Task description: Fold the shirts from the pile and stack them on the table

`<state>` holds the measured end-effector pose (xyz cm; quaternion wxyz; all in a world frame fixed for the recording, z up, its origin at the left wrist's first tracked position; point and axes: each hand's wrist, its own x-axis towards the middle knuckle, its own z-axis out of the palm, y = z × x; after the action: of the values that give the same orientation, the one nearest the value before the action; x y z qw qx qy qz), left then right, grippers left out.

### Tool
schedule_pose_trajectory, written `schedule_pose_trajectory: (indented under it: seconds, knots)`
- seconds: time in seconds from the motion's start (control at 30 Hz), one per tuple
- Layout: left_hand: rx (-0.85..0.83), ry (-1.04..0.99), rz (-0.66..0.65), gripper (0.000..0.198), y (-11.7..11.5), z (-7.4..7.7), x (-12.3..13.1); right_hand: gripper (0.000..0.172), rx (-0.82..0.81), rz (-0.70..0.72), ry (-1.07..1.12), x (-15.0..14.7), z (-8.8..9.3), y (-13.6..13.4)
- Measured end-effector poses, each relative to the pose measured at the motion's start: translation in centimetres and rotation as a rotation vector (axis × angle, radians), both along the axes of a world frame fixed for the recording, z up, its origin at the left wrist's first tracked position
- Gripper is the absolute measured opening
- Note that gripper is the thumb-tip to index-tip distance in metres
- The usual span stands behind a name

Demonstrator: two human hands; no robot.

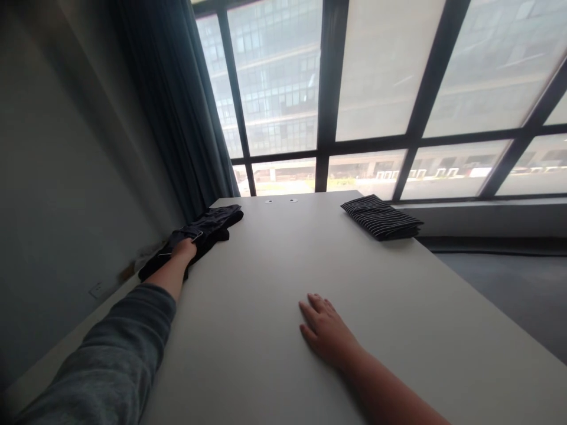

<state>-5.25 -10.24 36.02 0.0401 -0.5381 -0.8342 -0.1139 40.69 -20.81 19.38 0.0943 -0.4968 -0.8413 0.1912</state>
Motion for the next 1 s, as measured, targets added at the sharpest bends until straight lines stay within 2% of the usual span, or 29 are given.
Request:
schedule_pose_trajectory:
  seconds: [0.1,0.17,0.2,0.23,0.3,0.4,0.5,0.6,0.7,0.77,0.83,0.93,1.0]
  knots:
    - [0.094,-0.020,-0.068,0.038,1.3,2.9,4.2,0.061,0.020,0.007,0.075,0.2,0.1,0.2]
    - [0.153,-0.030,-0.205,0.036,1.1,3.8,8.1,0.057,0.046,0.013,0.192,0.4,0.4,0.4]
    - [0.168,-0.038,-0.298,0.037,0.5,3.7,10.3,0.057,0.061,0.007,0.264,0.5,0.6,0.5]
    - [0.167,-0.051,-0.384,0.035,-0.5,3.3,12.6,0.058,0.076,-0.006,0.338,0.6,0.9,0.5]
    - [0.140,-0.082,-0.523,0.025,-3.4,1.3,17.0,0.063,0.102,-0.046,0.485,0.7,1.5,0.5]
    - [0.104,-0.155,-0.759,0.023,-8.5,-3.2,21.5,0.075,0.084,-0.131,0.710,0.7,2.0,0.3]
    - [0.024,-0.194,-0.832,0.028,-11.9,-7.7,22.6,0.079,0.074,-0.250,0.774,0.8,2.0,0.5]
    - [-0.105,-0.141,-0.876,0.034,-12.8,-10.4,22.0,0.066,0.143,-0.262,0.654,1.4,2.4,1.0]
    - [-0.104,-0.129,-0.857,0.037,-12.9,-11.0,22.5,0.067,0.209,-0.236,0.477,2.2,3.3,1.2]
    - [-0.091,-0.149,-0.799,0.040,-13.4,-10.8,23.9,0.077,0.209,-0.243,0.299,2.9,4.1,1.1]
    - [-0.083,-0.168,-0.758,0.053,-14.2,-10.5,25.7,0.078,0.164,-0.278,0.137,3.7,5.0,0.9]
    - [-0.032,-0.164,-0.741,0.080,-15.4,-10.6,27.7,0.059,0.094,-0.365,0.058,5.0,6.2,0.9]
    - [0.014,-0.129,-0.771,0.080,-15.8,-10.6,28.1,0.046,0.084,-0.385,0.122,5.5,6.7,0.9]
